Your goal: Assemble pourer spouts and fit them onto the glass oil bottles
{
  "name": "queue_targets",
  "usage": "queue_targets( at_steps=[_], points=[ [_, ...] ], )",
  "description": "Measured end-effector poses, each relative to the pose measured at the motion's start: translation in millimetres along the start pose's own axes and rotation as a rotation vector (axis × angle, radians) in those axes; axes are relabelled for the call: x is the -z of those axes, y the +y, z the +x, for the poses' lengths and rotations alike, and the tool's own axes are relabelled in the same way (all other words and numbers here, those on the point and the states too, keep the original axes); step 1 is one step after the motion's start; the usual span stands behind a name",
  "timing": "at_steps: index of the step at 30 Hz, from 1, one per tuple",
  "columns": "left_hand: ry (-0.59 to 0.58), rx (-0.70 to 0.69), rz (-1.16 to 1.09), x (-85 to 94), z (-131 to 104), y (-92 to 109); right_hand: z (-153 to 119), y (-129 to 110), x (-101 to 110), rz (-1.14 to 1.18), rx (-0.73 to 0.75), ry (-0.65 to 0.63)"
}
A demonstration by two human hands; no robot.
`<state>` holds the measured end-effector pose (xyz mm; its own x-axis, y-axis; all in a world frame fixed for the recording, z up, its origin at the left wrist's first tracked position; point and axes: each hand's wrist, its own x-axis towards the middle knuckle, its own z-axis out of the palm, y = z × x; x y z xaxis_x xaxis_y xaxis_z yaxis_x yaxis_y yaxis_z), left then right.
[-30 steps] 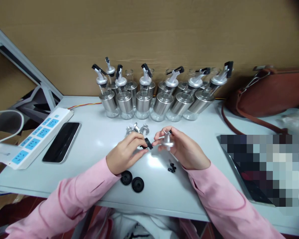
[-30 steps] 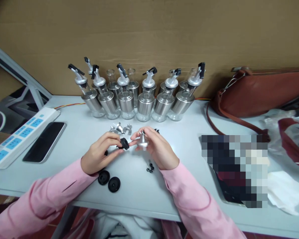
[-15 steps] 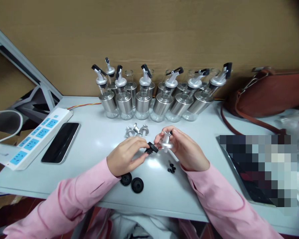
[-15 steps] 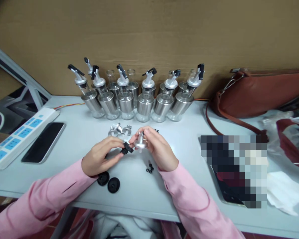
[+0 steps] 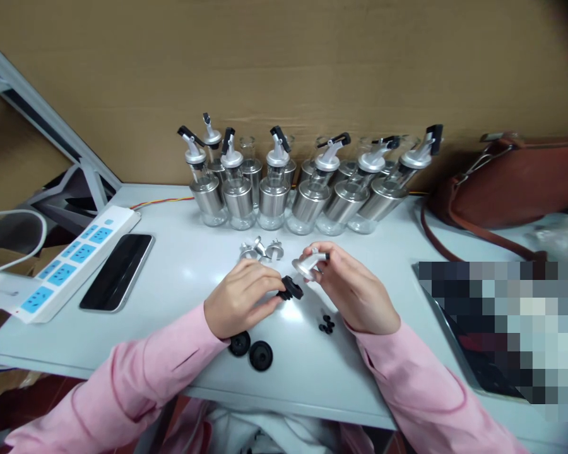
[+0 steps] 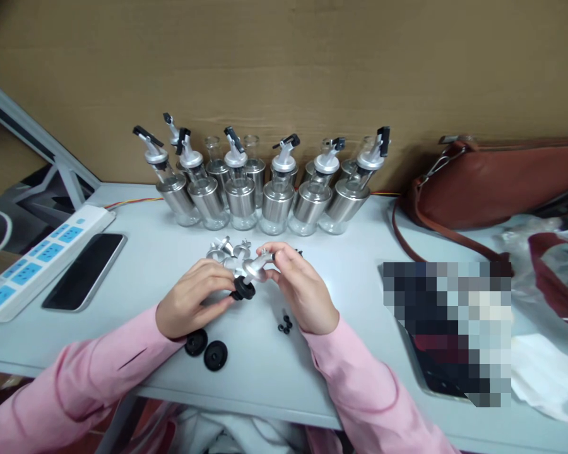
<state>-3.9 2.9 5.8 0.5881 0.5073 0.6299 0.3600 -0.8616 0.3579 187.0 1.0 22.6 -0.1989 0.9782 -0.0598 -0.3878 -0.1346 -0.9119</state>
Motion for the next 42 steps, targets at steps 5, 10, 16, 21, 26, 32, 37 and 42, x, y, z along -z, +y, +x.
queue_targets(
  at_steps=[5,10,16,21,26,32,37,42],
  points=[
    [0.023,0.008,-0.001,-0.4,-1.1,-0.1,-2.0,-1.2,-1.0,-0.021,-0.016,-0.022],
    [0.057,0.012,-0.017,0.0,-0.7,0.8,-2.9,-3.1,-1.1,0.012,-0.019,-0.023],
    [0.065,0.018,0.03,0.0,-0.8,2.0,-2.3,-1.4,-1.3,-0.003,-0.08,-0.061],
    [0.108,0.033,0.077,-0.6,-0.6,1.0,-1.9,-1.7,-0.6,-0.031,-0.092,-0.064],
    [0.115,0.07,0.086,-0.2,-0.8,0.0,-1.0,-0.5,0.2,-0.024,-0.111,-0.056],
    [0.128,0.081,0.031,-1.3,-2.6,-1.3,-0.7,1.0,-1.9,-0.001,-0.143,-0.044],
    [0.083,0.083,-0.029,0.0,-2.8,-2.8,-2.0,1.7,-2.6,0.043,-0.153,-0.06],
    [-0.034,0.006,-0.02,-0.6,-1.2,-4.9,-2.6,4.5,-0.4,0.071,-0.184,-0.142]
  ],
)
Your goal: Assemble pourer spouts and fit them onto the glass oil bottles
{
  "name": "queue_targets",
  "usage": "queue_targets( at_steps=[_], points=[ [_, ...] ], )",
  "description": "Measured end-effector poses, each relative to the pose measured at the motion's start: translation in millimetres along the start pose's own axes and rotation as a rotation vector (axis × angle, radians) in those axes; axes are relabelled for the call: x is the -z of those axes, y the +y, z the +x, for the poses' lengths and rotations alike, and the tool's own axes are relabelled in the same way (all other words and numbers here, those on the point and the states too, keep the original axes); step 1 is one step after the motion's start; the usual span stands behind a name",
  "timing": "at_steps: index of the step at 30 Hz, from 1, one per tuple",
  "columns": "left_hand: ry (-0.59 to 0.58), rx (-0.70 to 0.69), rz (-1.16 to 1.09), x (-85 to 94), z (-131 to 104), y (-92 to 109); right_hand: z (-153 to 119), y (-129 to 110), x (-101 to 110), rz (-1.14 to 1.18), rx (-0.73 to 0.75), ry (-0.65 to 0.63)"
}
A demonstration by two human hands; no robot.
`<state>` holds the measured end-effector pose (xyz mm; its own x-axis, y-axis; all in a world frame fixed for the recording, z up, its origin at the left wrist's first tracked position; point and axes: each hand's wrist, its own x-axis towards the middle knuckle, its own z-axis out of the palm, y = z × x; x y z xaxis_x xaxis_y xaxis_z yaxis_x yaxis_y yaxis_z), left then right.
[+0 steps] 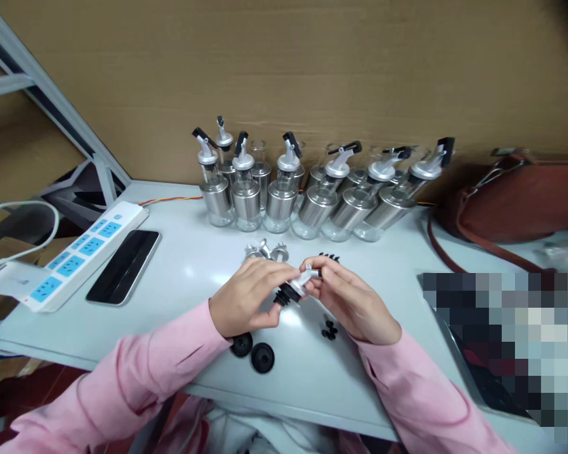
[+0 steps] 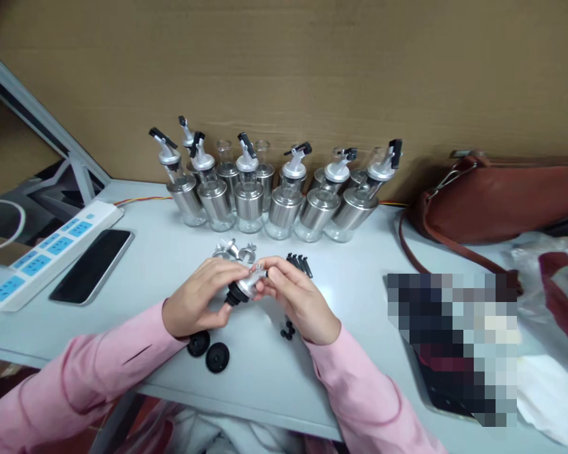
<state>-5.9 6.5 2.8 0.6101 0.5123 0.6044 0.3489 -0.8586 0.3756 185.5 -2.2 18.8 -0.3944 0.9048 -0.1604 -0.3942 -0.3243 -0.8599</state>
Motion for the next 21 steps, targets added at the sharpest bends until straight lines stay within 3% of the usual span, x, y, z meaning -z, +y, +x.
queue_targets(
  at_steps=[21],
  points=[
    [0.047,-0.026,0.049,0.0,-0.9,2.9,1.1,4.5,0.9,-0.053,-0.006,-0.136]
  ],
)
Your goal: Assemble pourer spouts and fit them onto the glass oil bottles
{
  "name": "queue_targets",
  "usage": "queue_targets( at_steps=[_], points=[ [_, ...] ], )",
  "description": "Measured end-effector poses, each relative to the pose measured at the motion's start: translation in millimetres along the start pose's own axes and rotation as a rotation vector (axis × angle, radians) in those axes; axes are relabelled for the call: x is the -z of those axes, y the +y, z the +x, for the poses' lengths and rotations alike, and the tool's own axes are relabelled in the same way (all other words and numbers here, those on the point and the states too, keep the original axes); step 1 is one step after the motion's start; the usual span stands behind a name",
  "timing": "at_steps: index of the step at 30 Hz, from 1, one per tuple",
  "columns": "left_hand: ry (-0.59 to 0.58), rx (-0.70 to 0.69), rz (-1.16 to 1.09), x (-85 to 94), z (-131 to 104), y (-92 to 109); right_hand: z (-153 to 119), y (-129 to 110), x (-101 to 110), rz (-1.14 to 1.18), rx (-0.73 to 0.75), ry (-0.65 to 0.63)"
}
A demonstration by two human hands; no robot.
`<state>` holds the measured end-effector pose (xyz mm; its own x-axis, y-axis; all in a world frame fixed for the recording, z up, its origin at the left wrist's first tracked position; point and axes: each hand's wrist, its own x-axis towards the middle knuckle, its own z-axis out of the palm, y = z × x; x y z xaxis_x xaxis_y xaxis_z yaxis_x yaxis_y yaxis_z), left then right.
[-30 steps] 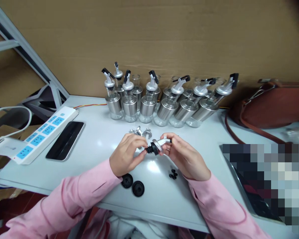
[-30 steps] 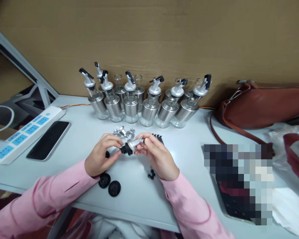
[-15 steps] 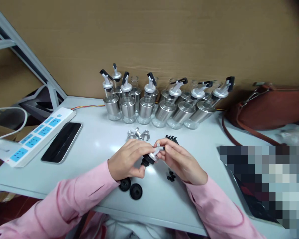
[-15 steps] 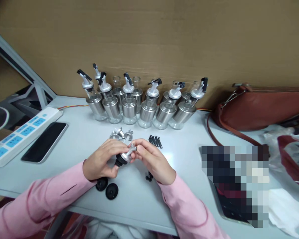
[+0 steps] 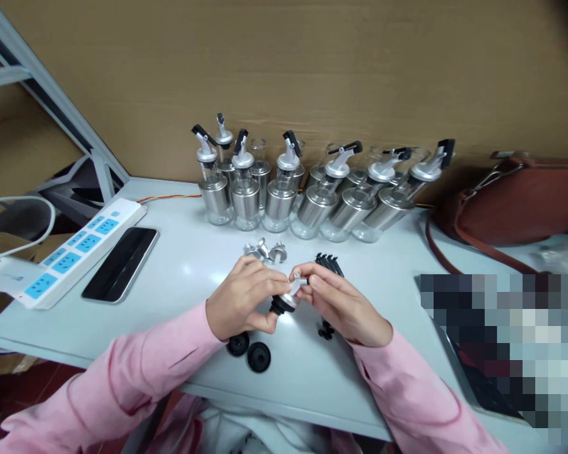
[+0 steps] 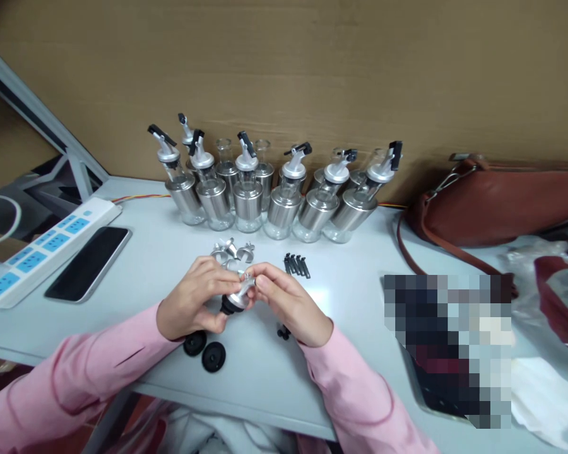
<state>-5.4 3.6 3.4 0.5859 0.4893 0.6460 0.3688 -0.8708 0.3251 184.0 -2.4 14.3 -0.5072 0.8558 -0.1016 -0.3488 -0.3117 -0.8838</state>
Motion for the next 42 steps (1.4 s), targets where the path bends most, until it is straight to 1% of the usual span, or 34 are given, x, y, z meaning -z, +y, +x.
queue_targets(
  at_steps=[3,5,8,10,12,14,15,16,20,23,26,29,32,35,37,39,42],
  points=[
    [-0.018,0.023,-0.032,0.6,1,-1,-1,-1,0,0.006,0.0,0.013],
    [-0.004,0.047,-0.075,-0.7,1,-3,-1,-2,0,0.024,0.02,0.029],
    [0.067,0.139,-0.226,-1.8,1,-4,0,-4,1,0.03,0.047,0.043],
    [0.078,0.199,-0.339,-0.5,1,-3,0,-4,2,-0.012,0.065,0.071],
    [0.07,0.217,-0.383,2.1,1,-1,1,-4,3,-0.12,0.122,0.172],
    [0.074,0.213,-0.366,4.5,1,1,1,-3,4,-0.259,0.195,0.302],
    [0.076,0.214,-0.347,5.2,2,1,0,-3,4,-0.319,0.225,0.343],
    [0.076,0.218,-0.331,5.5,2,1,0,-3,4,-0.368,0.245,0.352],
    [0.064,0.248,-0.299,3.3,2,0,-1,-1,-1,-0.517,0.269,0.229],
    [0.064,0.251,-0.274,1.4,1,0,-1,0,-4,-0.603,0.289,0.219],
    [0.061,0.267,-0.25,1.4,2,2,-1,0,-5,-0.609,0.301,0.209],
    [0.041,0.326,-0.199,3.3,4,4,-1,1,-5,-0.562,0.278,0.171],
    [-0.05,0.357,-0.118,5.9,7,6,-1,3,-5,-0.55,0.27,0.155],
    [-0.168,0.334,-0.065,7.4,8,7,-1,4,-6,-0.563,0.26,0.131],
    [-0.221,0.322,-0.052,7.8,9,8,-2,4,-7,-0.58,0.245,0.097],
    [-0.255,0.316,-0.042,8.1,10,9,-2,3,-8,-0.596,0.243,0.069],
    [-0.269,0.315,-0.031,8.1,9,10,-2,2,-8,-0.62,0.263,0.046]
  ],
)
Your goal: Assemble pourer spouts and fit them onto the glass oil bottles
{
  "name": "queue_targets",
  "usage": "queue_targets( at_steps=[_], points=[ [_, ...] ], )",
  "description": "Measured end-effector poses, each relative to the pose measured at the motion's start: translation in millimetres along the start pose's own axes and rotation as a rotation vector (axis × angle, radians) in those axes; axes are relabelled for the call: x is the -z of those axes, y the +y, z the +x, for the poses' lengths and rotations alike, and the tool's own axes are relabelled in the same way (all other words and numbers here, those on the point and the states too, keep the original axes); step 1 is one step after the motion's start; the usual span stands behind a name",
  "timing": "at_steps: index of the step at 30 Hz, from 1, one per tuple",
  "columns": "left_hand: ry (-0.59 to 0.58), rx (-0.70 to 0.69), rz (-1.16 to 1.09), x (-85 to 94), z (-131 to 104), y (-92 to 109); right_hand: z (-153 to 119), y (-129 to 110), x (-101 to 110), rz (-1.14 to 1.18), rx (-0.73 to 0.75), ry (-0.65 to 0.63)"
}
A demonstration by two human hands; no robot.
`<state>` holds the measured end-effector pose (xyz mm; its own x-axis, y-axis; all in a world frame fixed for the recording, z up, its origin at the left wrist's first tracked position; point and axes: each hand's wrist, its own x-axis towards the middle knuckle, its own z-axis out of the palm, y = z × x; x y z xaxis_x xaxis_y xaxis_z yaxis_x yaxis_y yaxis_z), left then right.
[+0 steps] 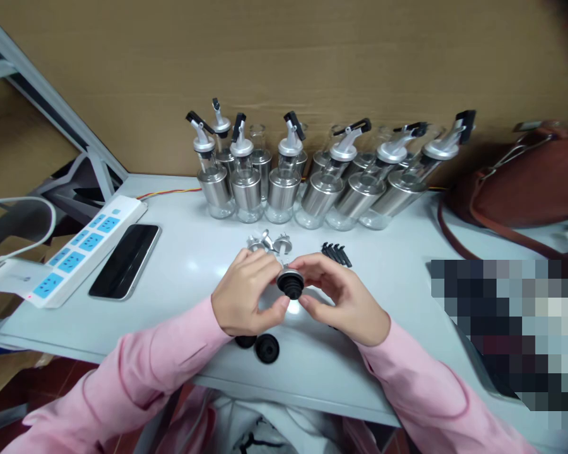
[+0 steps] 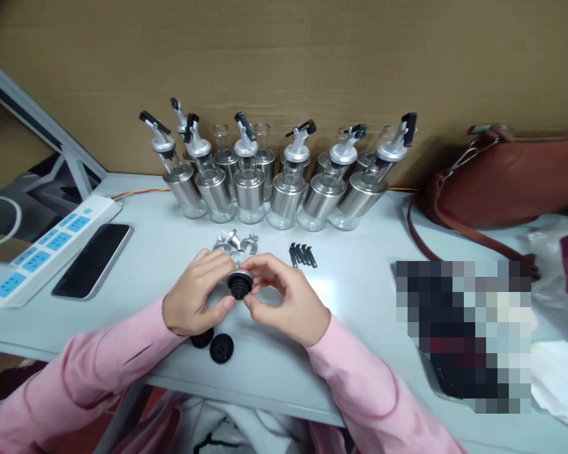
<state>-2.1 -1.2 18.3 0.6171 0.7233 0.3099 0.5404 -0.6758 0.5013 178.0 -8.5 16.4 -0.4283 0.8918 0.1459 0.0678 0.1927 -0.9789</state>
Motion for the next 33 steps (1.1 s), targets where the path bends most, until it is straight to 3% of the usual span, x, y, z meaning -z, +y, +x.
queue_targets(
  at_steps=[7,14,22,33],
  points=[
    [0.0,0.051,-0.02,-2.4,-2.7,2.8,-1.1,1.9,-2.5,-0.073,-0.02,-0.064],
    [-0.126,0.011,-0.04,-3.7,-1.4,-0.5,-4.7,1.1,-5.4,-0.148,-0.038,-0.117],
    [-0.064,-0.047,-0.088,-6.8,-0.5,-1.2,-7.6,0.3,-7.7,-0.172,-0.03,-0.133],
    [-0.077,-0.016,-0.089,-7.2,-0.8,-1.7,-7.0,-1.8,-8.1,-0.179,-0.054,-0.14]
  ],
)
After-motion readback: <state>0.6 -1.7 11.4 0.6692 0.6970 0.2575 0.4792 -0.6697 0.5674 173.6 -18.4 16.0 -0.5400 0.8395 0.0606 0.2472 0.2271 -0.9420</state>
